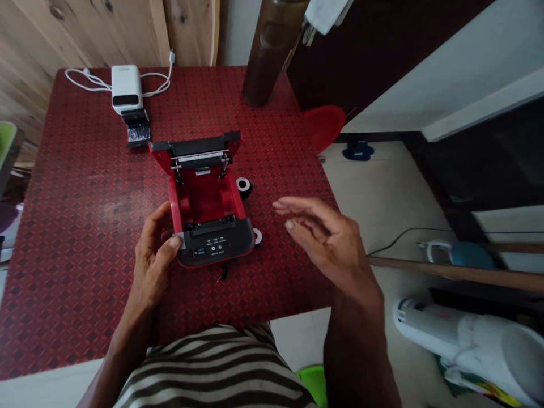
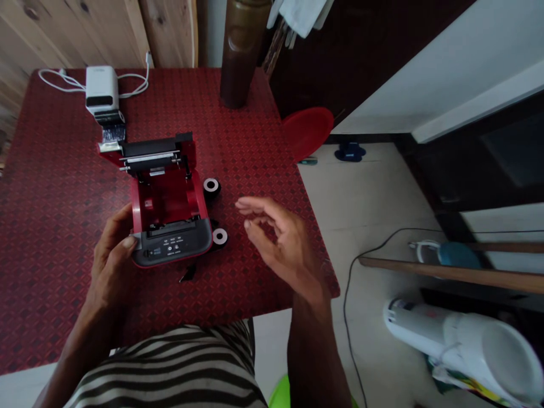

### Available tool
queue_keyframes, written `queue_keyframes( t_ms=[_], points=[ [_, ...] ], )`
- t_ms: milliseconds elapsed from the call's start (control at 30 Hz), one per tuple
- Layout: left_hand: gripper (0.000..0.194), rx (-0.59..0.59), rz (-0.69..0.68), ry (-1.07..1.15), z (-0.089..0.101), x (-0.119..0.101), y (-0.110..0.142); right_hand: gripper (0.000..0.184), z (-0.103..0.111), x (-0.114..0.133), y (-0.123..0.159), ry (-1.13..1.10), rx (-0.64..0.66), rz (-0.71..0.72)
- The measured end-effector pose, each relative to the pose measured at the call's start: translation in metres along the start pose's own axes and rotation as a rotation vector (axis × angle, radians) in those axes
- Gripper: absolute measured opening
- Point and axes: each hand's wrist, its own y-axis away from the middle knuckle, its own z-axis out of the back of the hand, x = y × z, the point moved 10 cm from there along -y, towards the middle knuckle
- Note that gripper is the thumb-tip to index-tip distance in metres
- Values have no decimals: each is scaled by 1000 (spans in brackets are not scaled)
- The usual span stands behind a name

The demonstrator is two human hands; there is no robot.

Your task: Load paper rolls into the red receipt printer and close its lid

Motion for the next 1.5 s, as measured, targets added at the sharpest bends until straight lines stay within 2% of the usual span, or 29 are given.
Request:
queue_keyframes(
  t_ms=[67, 200, 267, 433, 533, 600, 733, 833, 1000, 1067, 1167, 1333, 1500],
  points=[
    [61, 0, 0, 6, 0, 1, 0, 28, -5, -7, -22, -14, -43, 4],
    [62, 8, -6, 15, 0, 1, 0, 42, -47, -22, -64, 59, 86, 56],
    [63, 17, 5, 26, -2, 1, 1, 43, -63, -23, -78, 99, 133, 112],
    [60, 24, 30, 19, -3, -1, 2, 31, -75, -30, -95, 148, 131, 138],
    [58, 31, 17, 36, -3, -2, 1, 22, -68, -30, -94, 127, 124, 120],
    [58, 40, 23, 51, -4, -1, 1, 19, -54, -25, -90, 77, 81, 98],
    [59, 24, 44, 51, -3, 1, 2, 23, -16, -3, -78, -125, -34, 60],
    [60, 13, 63, 44, -3, 2, 3, 27, -2, 20, -67, -224, -37, 53],
    [61, 24, 66, 63, -4, 3, 4, 46, -17, 47, -53, -378, 102, 35],
    [62, 29, 61, 50, -3, 3, 3, 50, -25, 53, -53, -366, 142, 31],
    [62, 42, 52, 40, -4, 2, 2, 46, -33, 62, -56, -234, 183, 57],
    [63, 60, 62, 82, -6, 2, 1, 26, -52, 85, -60, 78, 292, 246],
    [62, 75, 54, 63, -8, -1, 1, 28, -76, 107, -56, 253, 340, 427]
  ],
)
